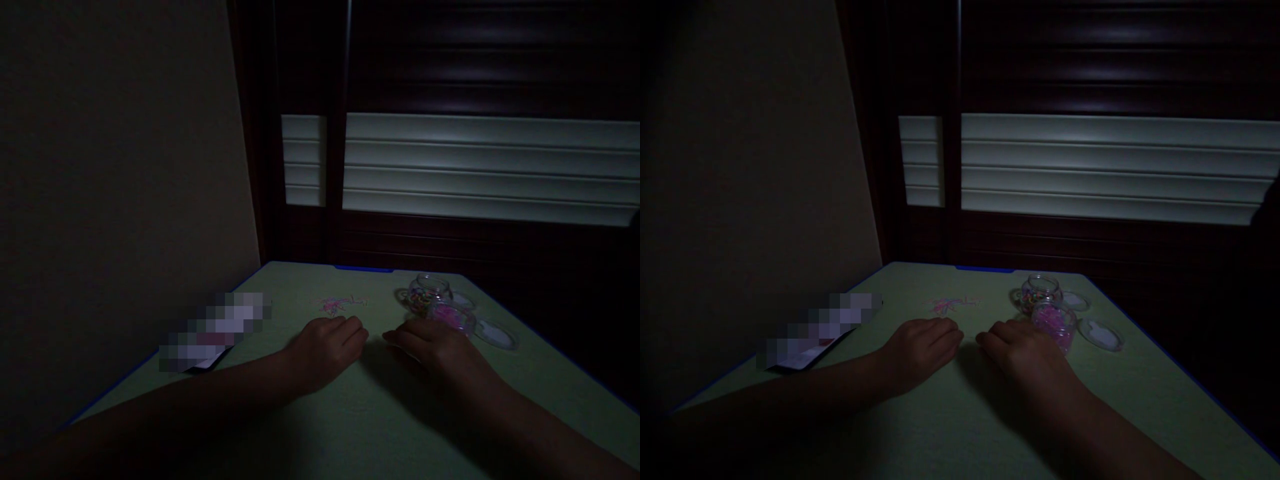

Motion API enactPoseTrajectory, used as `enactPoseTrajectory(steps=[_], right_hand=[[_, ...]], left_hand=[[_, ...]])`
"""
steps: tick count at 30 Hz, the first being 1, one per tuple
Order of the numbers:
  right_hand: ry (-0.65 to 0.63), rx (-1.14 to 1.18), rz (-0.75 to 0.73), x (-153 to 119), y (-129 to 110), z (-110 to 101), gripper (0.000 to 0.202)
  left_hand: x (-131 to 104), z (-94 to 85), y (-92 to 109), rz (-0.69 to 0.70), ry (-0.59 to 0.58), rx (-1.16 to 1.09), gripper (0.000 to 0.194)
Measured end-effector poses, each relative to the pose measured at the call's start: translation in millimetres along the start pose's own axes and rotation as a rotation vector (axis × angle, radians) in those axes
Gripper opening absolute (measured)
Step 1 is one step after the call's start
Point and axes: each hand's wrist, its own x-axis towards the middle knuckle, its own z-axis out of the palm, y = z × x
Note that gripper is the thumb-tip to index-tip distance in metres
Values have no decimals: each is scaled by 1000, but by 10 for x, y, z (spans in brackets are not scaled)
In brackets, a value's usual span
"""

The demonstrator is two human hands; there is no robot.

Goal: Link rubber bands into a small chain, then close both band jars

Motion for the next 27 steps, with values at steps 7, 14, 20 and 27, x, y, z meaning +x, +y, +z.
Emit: enactPoseTrajectory(steps=[7,14,20,27], right_hand=[[-3,-3,-18,-29,20,7,15],[-17,-45,-43,-14,-4,-28,14],[-15,-52,-36,-21,24,-8,17],[-45,-31,-21,-28,10,-7,17]], left_hand=[[-17,15,-4,82,53,13,11],[3,-15,6,66,54,11,10],[-7,-6,7,91,38,35,12],[-7,6,4,121,52,24,14]])
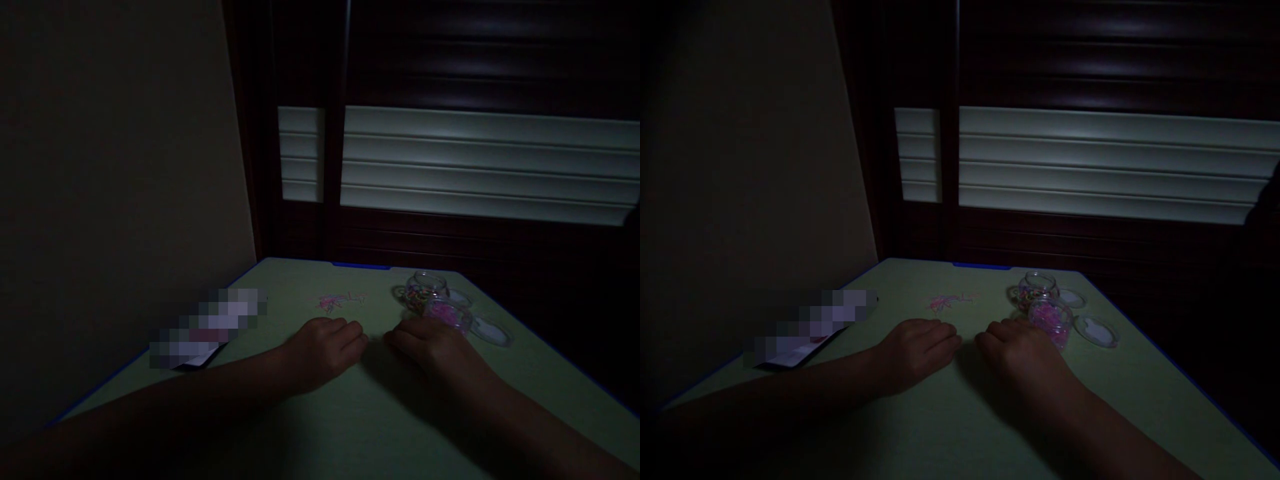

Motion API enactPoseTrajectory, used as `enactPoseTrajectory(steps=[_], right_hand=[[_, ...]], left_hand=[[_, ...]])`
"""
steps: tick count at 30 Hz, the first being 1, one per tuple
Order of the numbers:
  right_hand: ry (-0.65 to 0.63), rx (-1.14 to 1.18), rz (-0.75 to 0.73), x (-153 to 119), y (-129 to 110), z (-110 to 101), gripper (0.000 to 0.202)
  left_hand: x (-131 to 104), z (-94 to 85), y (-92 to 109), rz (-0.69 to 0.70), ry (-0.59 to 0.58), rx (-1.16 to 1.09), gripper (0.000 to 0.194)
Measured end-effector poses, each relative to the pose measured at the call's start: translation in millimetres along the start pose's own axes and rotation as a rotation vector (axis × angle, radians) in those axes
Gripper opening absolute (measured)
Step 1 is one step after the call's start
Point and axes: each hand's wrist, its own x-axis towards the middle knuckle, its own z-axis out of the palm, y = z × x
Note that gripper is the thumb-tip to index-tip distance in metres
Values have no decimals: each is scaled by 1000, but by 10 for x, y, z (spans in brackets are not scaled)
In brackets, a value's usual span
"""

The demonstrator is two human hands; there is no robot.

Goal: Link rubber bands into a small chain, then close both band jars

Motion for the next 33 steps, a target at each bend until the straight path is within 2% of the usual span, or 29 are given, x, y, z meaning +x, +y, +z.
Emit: enactPoseTrajectory(steps=[9,15,22,26,28,33], right_hand=[[-37,-43,13,12,-46,-41,13],[-43,-192,53,30,39,-90,15],[-110,-330,250,10,241,-316,20],[-196,-358,520,-78,357,-387,21],[-217,-391,605,-123,403,-396,22],[-182,-482,617,-166,423,-454,21]], left_hand=[[8,-27,-10,15,8,-2,11],[-3,-29,-29,3,-38,-12,11],[-10,9,-41,-26,-23,-11,11],[-2,-6,-49,-50,-27,-32,15],[1,-17,-52,-57,-39,-37,15],[2,-26,-52,-77,-62,-55,19]])
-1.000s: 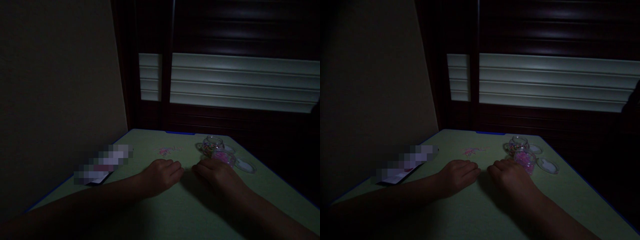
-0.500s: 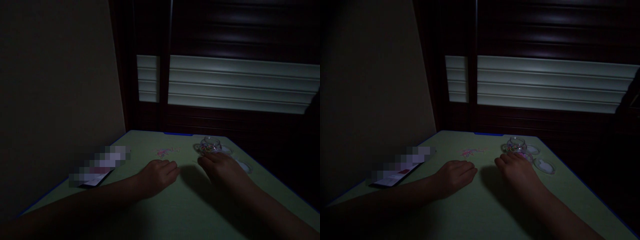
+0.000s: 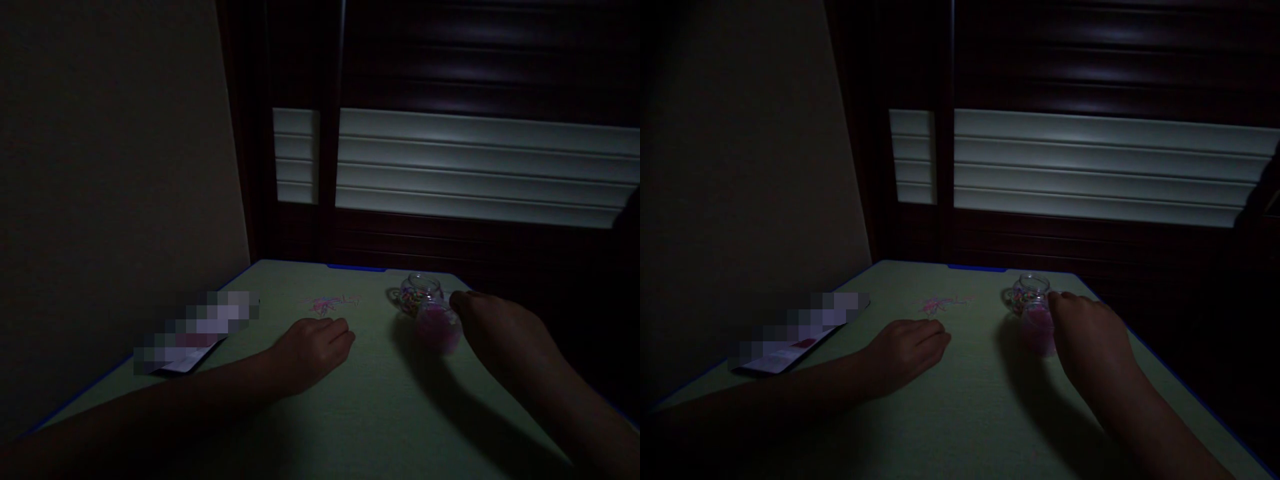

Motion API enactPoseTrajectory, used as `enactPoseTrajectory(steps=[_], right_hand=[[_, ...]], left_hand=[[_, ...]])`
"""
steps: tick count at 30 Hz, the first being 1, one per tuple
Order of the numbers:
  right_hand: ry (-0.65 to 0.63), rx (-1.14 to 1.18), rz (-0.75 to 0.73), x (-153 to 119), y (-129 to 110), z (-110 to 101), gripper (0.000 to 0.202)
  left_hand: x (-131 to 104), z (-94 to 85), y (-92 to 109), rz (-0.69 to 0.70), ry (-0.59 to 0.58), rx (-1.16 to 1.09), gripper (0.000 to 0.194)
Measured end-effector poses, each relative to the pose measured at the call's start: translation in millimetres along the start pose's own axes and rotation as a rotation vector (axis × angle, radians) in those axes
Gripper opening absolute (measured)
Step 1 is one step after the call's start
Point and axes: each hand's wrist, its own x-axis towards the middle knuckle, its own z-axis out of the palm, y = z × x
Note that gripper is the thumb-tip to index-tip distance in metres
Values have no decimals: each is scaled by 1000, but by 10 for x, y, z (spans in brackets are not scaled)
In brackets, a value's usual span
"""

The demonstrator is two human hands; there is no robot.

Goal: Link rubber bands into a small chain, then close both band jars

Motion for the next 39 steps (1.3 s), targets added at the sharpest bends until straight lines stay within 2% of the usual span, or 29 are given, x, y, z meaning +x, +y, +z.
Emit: enactPoseTrajectory(steps=[8,19,25,30,34,37,39], right_hand=[[13,-117,68,-11,25,-81,25],[-120,-94,48,37,22,30,27],[-46,-78,12,15,15,79,25],[65,-74,-59,16,-51,70,21],[148,4,-185,6,-177,14,20],[154,154,-305,-14,-330,45,19],[112,248,-377,-37,-452,97,23]], left_hand=[[3,-17,1,7,3,-9,19],[5,-21,4,-10,-23,3,17],[1,-30,13,-30,-53,-13,15],[-7,-29,15,-13,-69,14,15],[-7,-31,17,-38,-110,10,14],[-5,-28,18,-63,-126,-2,15],[-2,-23,17,-77,-135,-8,15]])
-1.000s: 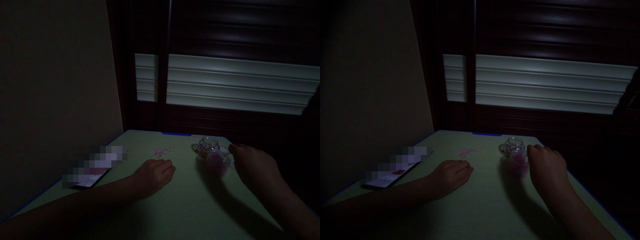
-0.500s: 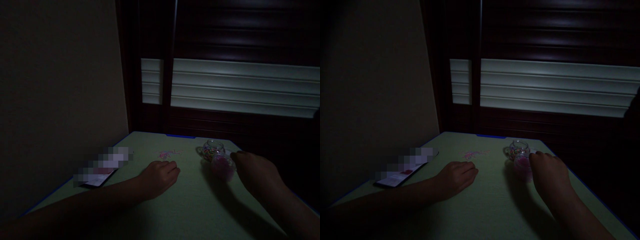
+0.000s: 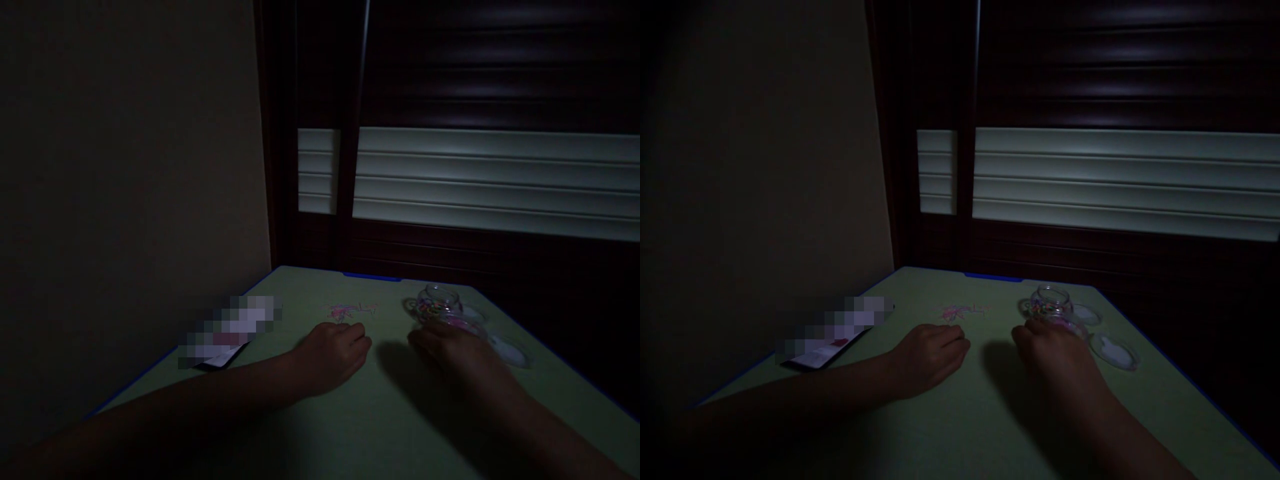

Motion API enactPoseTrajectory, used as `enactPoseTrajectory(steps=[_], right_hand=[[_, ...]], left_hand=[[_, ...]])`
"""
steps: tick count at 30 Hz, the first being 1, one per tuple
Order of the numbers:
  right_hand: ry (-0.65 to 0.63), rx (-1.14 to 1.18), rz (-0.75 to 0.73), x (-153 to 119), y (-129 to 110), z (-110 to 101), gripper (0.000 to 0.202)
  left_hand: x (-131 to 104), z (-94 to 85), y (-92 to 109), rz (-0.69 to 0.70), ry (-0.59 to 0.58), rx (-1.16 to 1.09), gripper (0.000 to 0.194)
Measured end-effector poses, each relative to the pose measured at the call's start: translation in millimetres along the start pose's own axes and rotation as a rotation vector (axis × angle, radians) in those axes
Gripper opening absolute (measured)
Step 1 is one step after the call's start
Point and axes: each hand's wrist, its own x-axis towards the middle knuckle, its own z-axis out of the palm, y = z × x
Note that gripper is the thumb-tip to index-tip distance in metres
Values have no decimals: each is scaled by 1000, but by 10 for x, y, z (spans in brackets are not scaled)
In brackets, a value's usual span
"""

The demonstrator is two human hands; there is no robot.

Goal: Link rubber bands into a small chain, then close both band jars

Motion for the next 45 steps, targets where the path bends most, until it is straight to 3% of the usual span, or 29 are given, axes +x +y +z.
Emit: enactPoseTrajectory(steps=[6,15,21,25,33,39,45], right_hand=[[-48,169,-133,-1,-207,114,17],[-17,192,-112,27,-76,82,21],[20,154,-102,22,-53,48,22],[-11,152,-108,11,-57,39,22],[-5,143,-113,13,-57,62,23],[-3,138,-125,13,-63,61,20],[5,128,-131,8,-58,73,19]], left_hand=[[15,23,-2,-84,-36,-28,16],[-38,51,-132,-183,-115,-32,20],[-97,111,-354,-403,-110,-11,24],[-110,132,-410,-477,-145,-6,24],[-97,187,-358,-457,-85,-60,25],[-70,201,-337,-424,-115,-58,27],[-61,258,-368,-482,-122,-111,24]])
